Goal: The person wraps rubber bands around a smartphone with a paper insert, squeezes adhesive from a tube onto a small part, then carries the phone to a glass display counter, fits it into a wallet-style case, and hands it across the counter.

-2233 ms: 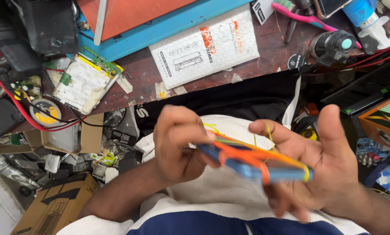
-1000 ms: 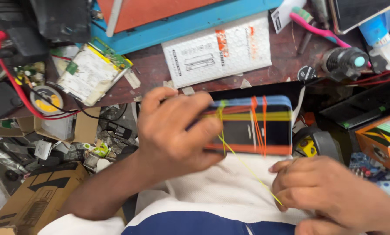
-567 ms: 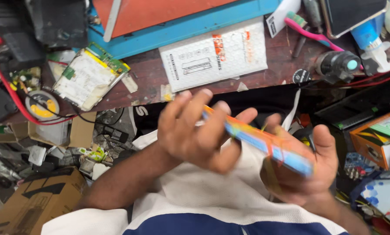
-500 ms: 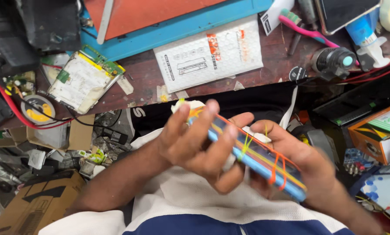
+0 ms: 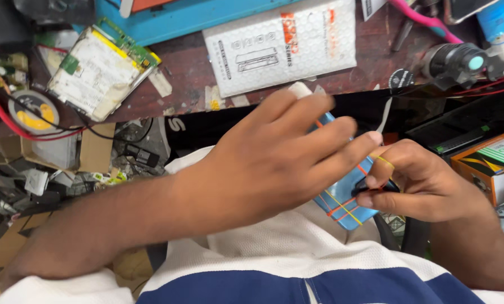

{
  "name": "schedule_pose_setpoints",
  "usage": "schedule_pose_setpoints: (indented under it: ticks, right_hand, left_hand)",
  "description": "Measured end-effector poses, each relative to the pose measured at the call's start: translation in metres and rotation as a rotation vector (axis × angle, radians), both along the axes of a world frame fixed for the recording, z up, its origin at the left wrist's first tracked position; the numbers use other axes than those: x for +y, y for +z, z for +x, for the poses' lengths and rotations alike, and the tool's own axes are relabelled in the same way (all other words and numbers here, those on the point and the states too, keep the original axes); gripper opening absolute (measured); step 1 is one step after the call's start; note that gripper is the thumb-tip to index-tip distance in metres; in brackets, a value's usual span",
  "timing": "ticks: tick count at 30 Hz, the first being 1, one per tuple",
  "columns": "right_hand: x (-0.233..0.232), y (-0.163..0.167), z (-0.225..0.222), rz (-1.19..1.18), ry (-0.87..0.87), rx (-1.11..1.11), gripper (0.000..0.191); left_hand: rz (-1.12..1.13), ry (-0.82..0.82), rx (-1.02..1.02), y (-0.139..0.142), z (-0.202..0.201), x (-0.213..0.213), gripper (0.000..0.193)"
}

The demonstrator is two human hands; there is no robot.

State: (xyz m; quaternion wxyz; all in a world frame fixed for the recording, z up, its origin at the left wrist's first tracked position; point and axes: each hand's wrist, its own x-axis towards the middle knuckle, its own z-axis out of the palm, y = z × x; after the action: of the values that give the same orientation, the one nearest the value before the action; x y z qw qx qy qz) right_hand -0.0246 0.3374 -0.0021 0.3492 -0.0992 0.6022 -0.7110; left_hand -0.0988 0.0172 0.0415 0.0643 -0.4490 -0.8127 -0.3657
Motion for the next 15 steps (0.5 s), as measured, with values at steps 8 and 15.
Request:
schedule_pose_setpoints:
  ticks: [8,15]
  right_hand:
    - [-0.003,0.008,-0.037,0.037,0.288,0.241,0.019]
    - [0.002,0.036,-0.049,0.104,0.463,0.308,0.035]
  left_hand:
    - [-0.098,-0.323,-0.335,-0.014,-0.021,0.025,0.053]
    - [-0.213,-0.136,-0.349,-0.011,-0.016,0.009,0.064]
